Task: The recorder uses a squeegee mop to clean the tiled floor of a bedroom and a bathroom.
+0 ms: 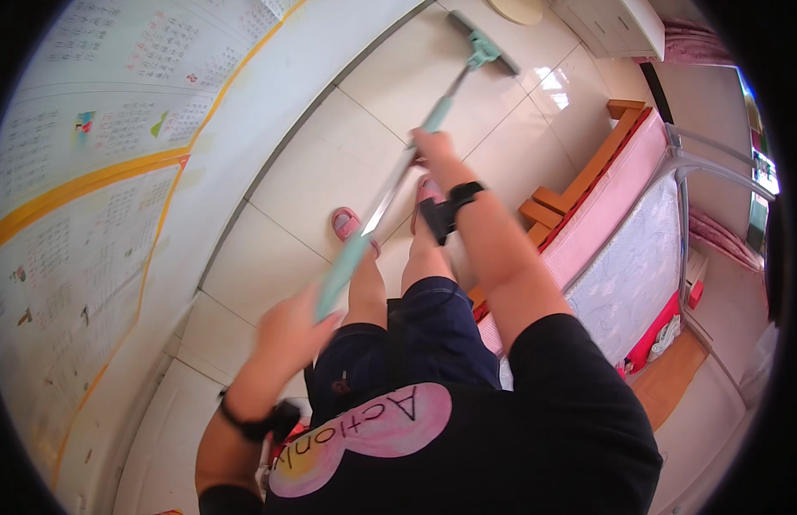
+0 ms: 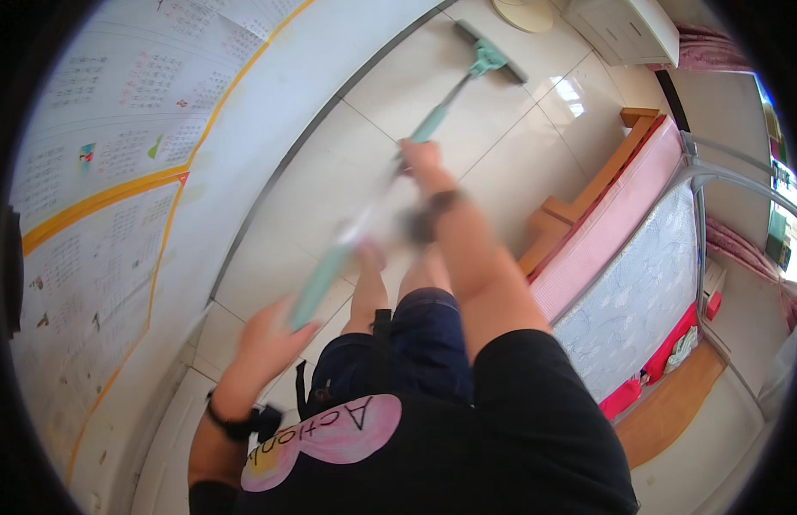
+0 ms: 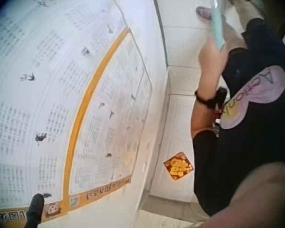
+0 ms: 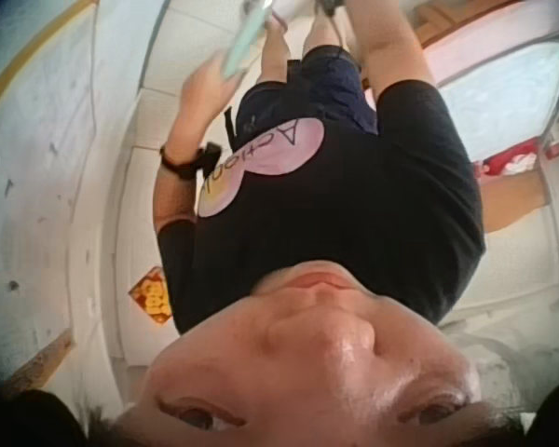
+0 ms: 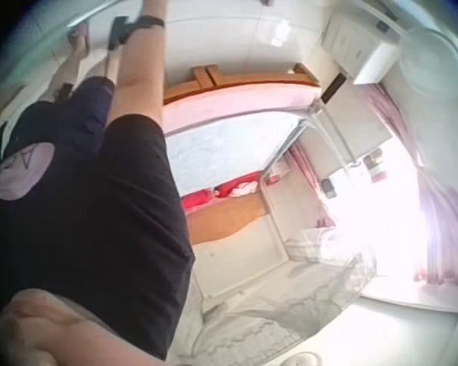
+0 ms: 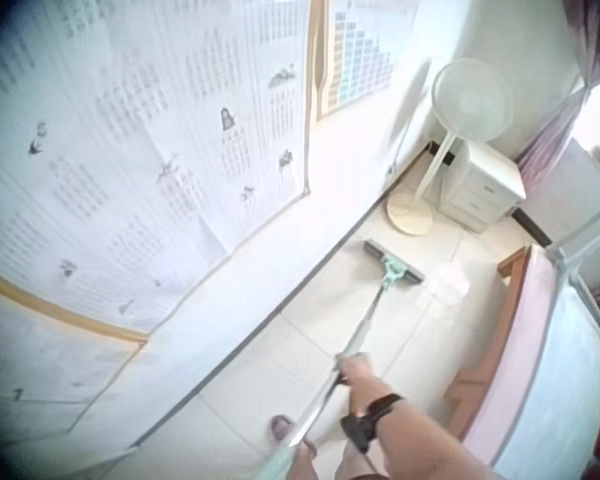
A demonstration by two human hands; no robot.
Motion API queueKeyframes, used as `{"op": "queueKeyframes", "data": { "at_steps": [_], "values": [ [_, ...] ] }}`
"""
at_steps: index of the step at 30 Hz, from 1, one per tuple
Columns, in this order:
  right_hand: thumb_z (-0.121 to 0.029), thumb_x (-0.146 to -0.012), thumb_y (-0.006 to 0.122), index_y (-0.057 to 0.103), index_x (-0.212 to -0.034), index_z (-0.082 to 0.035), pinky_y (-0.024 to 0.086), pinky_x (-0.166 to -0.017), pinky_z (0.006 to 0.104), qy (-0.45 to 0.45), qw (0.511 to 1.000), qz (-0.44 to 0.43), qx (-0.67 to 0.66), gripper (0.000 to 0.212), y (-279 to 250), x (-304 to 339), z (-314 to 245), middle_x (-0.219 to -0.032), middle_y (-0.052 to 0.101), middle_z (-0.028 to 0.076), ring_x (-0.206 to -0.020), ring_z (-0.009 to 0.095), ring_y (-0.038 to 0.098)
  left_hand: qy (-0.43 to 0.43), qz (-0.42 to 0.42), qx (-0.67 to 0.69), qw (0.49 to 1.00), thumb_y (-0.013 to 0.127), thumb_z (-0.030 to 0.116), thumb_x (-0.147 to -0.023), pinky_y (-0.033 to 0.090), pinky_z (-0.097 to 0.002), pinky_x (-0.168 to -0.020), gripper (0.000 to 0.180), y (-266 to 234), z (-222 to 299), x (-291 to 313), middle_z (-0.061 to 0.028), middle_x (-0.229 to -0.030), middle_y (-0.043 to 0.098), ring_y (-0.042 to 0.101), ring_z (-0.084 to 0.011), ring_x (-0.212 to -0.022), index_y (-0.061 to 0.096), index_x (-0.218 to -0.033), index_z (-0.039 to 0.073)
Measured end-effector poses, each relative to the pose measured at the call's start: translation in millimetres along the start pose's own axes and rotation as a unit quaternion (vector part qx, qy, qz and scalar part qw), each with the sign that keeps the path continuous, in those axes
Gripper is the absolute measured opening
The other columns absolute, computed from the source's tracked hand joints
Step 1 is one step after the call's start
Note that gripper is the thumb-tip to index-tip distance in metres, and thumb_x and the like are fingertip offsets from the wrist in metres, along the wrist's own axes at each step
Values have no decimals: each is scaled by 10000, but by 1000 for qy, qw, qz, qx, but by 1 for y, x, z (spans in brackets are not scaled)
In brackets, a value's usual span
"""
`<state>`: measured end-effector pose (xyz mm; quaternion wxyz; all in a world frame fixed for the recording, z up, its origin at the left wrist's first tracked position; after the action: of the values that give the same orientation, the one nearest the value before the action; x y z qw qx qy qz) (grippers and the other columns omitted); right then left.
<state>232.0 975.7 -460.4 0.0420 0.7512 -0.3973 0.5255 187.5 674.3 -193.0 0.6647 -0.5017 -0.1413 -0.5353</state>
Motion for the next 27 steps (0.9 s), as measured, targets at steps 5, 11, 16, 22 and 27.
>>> {"op": "queueKeyframes", "data": {
  "at_steps": [5,11,16,22,27],
  "values": [
    [-168,-814,570,450,-925,32,542,-514,389,-5,977,27,-212,258,-62,-29,-16,-737,530,109,-589,233,571,20,-30,-85,996,522,247,-806,469,-466,-664,279,26,59,-69,-187,-801,615,597,-374,-782,526,-1035,88],
    [-205,-834,537,334,-978,41,491,-457,381,-31,990,48,-130,350,104,81,71,-702,520,141,-508,248,537,-27,87,-83,992,668,211,-740,470,-400,-703,380,-51,-78,35,-170,-910,622,588,-359,-842,563,-1071,57],
    [-288,-836,541,152,-1218,91,514,-475,340,191,932,-279,-130,664,229,339,85,-777,564,167,-529,247,573,-262,155,-223,926,753,110,-515,447,-346,-609,303,-127,-201,296,-108,-685,564,572,-239,-650,584,-757,40],
    [-192,-765,609,521,-818,94,554,-510,365,233,886,-366,-164,304,228,333,91,-759,601,178,-602,269,637,-352,125,-293,880,717,298,-675,460,-398,-699,504,-160,-74,316,-196,-927,626,589,-323,-739,589,-1043,-22],
    [-274,-815,563,552,-846,49,521,-580,380,126,951,-235,-159,325,178,194,85,-778,604,152,-661,256,616,-292,179,-227,912,768,165,-530,449,-369,-642,335,-119,-119,207,-146,-726,593,572,-311,-699,609,-786,20]
  ]
}}
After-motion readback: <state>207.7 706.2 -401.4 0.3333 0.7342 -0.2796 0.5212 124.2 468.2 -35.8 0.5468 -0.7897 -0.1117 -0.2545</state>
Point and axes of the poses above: each hand's wrist, its own x-axis away from the middle knuckle, its own y-axis out of the palm, z = x × y, the point moved 2 cm from there along -x, towards the middle knuckle
